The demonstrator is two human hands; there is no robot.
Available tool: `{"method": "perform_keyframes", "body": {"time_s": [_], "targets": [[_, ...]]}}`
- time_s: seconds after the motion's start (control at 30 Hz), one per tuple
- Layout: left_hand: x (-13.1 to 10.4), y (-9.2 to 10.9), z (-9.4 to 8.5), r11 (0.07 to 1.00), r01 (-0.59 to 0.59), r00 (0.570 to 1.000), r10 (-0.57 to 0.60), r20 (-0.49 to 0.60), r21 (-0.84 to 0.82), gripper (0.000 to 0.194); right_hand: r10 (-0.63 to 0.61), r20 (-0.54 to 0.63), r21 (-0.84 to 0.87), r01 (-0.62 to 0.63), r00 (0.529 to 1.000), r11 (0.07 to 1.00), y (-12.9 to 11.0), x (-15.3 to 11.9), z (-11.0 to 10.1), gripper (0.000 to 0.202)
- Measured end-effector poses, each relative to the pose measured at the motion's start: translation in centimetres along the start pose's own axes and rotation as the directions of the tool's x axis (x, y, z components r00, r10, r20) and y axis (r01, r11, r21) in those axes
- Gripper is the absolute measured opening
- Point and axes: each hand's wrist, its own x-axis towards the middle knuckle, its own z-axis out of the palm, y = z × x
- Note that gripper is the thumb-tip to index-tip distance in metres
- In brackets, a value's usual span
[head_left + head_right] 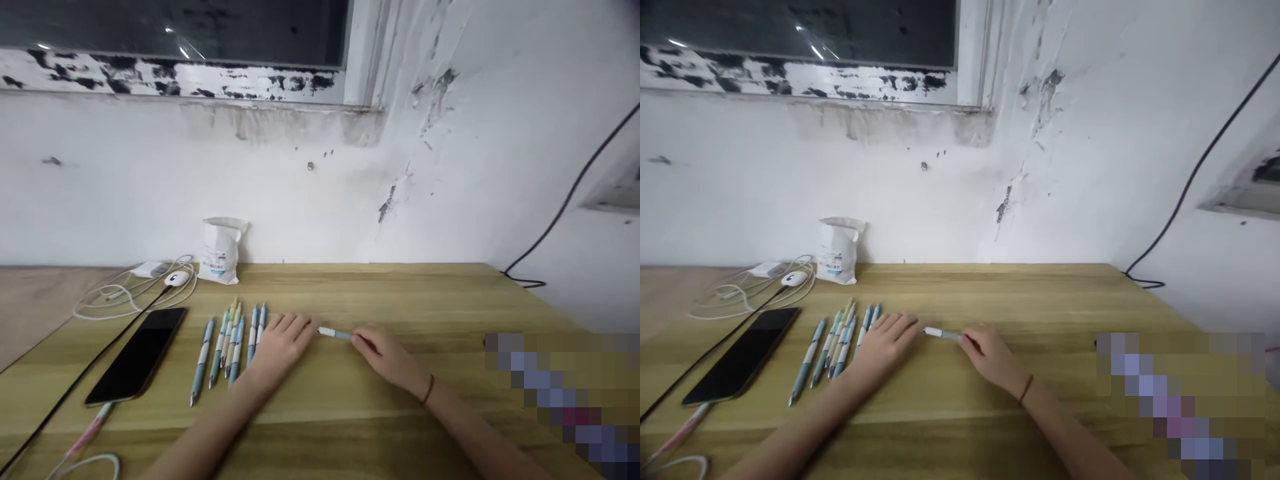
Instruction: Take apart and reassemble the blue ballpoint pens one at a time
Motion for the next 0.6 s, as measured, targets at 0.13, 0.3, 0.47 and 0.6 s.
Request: {"method": "perform_keyframes", "body": {"time_s": [0.13,0.3,0.47,0.6], "targets": [[-0.4,-0.3,-0.1,0.998,-0.021,0.998,0.018,-0.053,-0.056,0.036,-0.009,0.087,0.027,0.007,0.996,1.0,0.2,0.1,-0.4,0.032],[-0.1,0.1,0.0,0.988,-0.077,0.996,0.069,-0.062,-0.13,0.03,-0.078,-0.052,-0.068,0.075,0.996,0.995,1.0,-0.2,-0.2,0.021],[0.1,0.7,0.0,0.977,0.032,0.999,-0.026,0.03,-0.21,0.023,-0.219,-0.11,-0.259,0.184,0.97,0.948,1.2,-0.4,-0.3,0.025],[0.1,1.1,0.1,0.973,0.094,0.993,-0.076,0.089,-0.21,0.025,-0.257,-0.138,-0.308,0.205,0.957,0.929,0.9,-0.4,0.0,0.023]]}}
